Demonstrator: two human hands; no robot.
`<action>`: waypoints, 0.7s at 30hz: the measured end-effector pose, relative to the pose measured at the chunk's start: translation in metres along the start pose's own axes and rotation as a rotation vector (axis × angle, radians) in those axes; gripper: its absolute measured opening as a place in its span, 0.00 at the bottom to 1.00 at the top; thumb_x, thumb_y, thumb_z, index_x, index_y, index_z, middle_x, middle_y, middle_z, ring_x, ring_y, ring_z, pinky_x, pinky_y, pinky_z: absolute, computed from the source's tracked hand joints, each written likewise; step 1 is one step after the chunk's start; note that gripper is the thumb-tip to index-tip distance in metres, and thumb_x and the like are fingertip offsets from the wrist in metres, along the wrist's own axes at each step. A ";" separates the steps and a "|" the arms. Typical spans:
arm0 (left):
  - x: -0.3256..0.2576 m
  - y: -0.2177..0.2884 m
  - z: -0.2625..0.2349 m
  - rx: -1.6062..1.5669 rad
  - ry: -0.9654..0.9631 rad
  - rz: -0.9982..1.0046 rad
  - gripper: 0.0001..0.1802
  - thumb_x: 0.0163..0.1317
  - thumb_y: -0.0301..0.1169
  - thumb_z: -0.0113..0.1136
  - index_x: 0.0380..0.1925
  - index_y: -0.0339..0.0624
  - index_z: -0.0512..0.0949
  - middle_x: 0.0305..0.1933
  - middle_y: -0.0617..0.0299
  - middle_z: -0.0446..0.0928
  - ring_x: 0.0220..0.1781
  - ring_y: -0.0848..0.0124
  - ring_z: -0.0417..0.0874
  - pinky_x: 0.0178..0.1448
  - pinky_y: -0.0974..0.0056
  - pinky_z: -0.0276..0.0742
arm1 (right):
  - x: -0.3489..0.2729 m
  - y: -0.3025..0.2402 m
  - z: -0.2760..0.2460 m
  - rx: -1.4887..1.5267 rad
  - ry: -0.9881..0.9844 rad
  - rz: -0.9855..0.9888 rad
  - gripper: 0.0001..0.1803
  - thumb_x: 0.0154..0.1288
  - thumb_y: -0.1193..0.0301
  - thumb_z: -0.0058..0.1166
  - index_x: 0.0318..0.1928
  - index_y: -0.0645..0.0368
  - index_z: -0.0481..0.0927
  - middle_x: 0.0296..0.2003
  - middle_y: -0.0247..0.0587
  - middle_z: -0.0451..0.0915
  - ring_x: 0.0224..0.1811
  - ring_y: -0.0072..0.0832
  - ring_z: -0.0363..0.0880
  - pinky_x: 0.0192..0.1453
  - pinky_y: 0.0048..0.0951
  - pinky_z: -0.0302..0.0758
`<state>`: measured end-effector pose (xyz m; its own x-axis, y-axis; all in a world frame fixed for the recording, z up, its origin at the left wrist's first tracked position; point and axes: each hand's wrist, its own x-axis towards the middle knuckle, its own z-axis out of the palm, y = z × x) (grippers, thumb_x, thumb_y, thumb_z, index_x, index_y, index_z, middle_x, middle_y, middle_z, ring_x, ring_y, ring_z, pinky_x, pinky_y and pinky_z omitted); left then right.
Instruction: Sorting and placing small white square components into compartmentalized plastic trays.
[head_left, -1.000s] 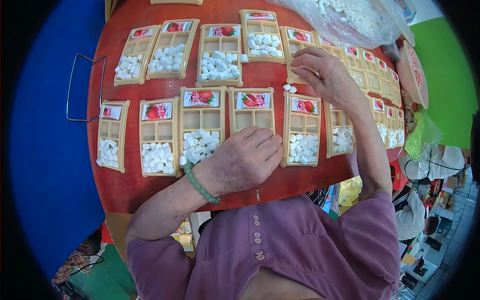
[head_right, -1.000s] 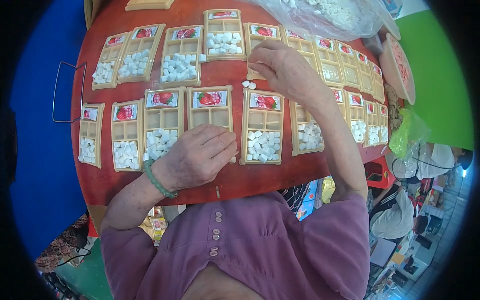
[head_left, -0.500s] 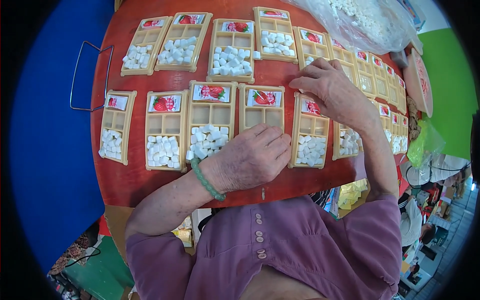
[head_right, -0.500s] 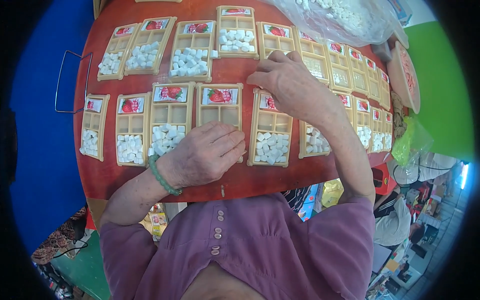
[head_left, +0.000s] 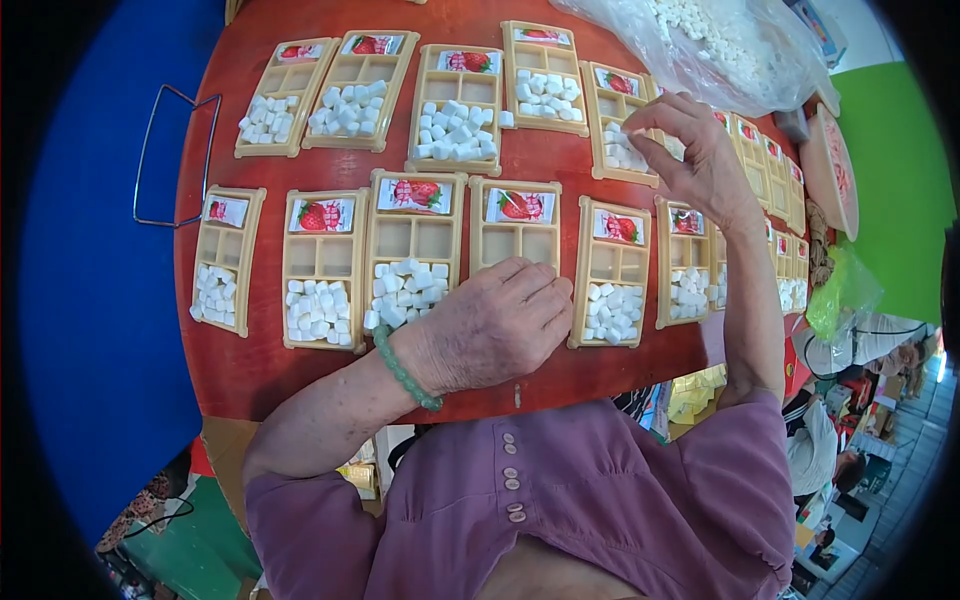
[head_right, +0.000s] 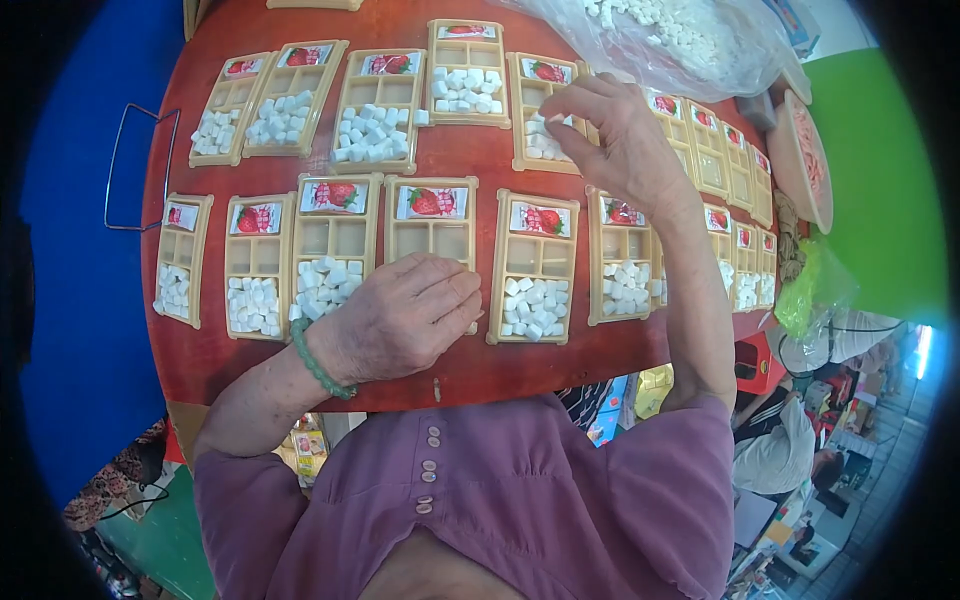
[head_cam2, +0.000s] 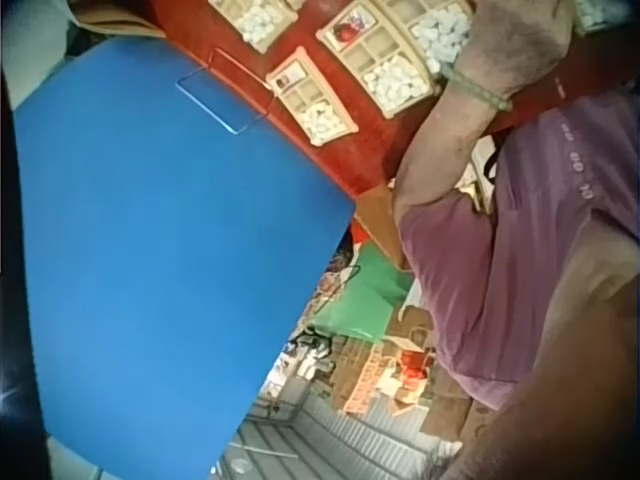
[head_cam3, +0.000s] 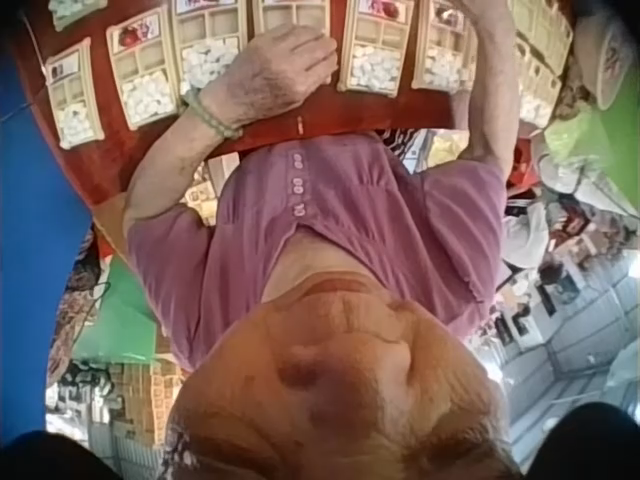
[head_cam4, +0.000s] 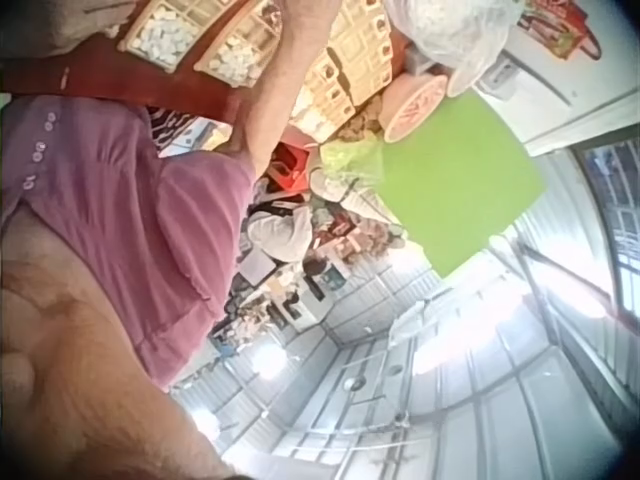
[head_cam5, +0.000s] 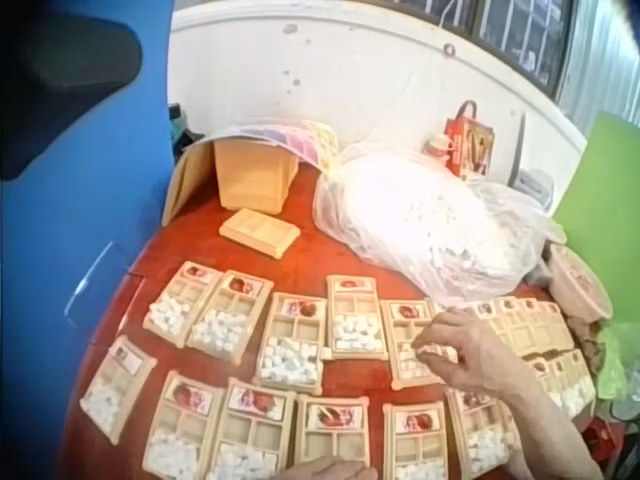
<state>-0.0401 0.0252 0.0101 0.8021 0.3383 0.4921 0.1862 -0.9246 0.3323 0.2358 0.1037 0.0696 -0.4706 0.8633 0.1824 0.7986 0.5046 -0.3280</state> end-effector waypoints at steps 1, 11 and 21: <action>0.000 0.000 0.000 -0.001 0.002 0.000 0.15 0.49 0.29 0.67 0.37 0.34 0.81 0.44 0.56 0.80 0.48 0.62 0.82 0.52 0.59 0.81 | -0.001 0.003 0.000 -0.029 -0.002 0.051 0.09 0.61 0.76 0.63 0.43 0.59 0.82 0.41 0.39 0.81 0.44 0.38 0.79 0.54 0.36 0.71; 0.000 -0.001 0.001 -0.009 0.008 0.004 0.14 0.50 0.29 0.67 0.37 0.33 0.81 0.44 0.55 0.81 0.48 0.62 0.82 0.51 0.59 0.81 | 0.007 -0.028 0.018 0.077 -0.068 -0.087 0.11 0.62 0.75 0.63 0.45 0.59 0.82 0.41 0.41 0.81 0.44 0.41 0.79 0.52 0.37 0.74; -0.001 0.002 0.002 -0.010 0.002 -0.003 0.11 0.51 0.28 0.65 0.35 0.34 0.81 0.42 0.54 0.81 0.47 0.62 0.83 0.50 0.59 0.81 | 0.016 -0.047 0.034 -0.029 -0.271 -0.124 0.10 0.60 0.75 0.62 0.43 0.56 0.80 0.41 0.37 0.78 0.50 0.39 0.77 0.62 0.45 0.66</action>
<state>-0.0392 0.0229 0.0091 0.8005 0.3414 0.4927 0.1830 -0.9219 0.3414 0.1785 0.0934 0.0566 -0.6453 0.7631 -0.0363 0.7373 0.6096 -0.2912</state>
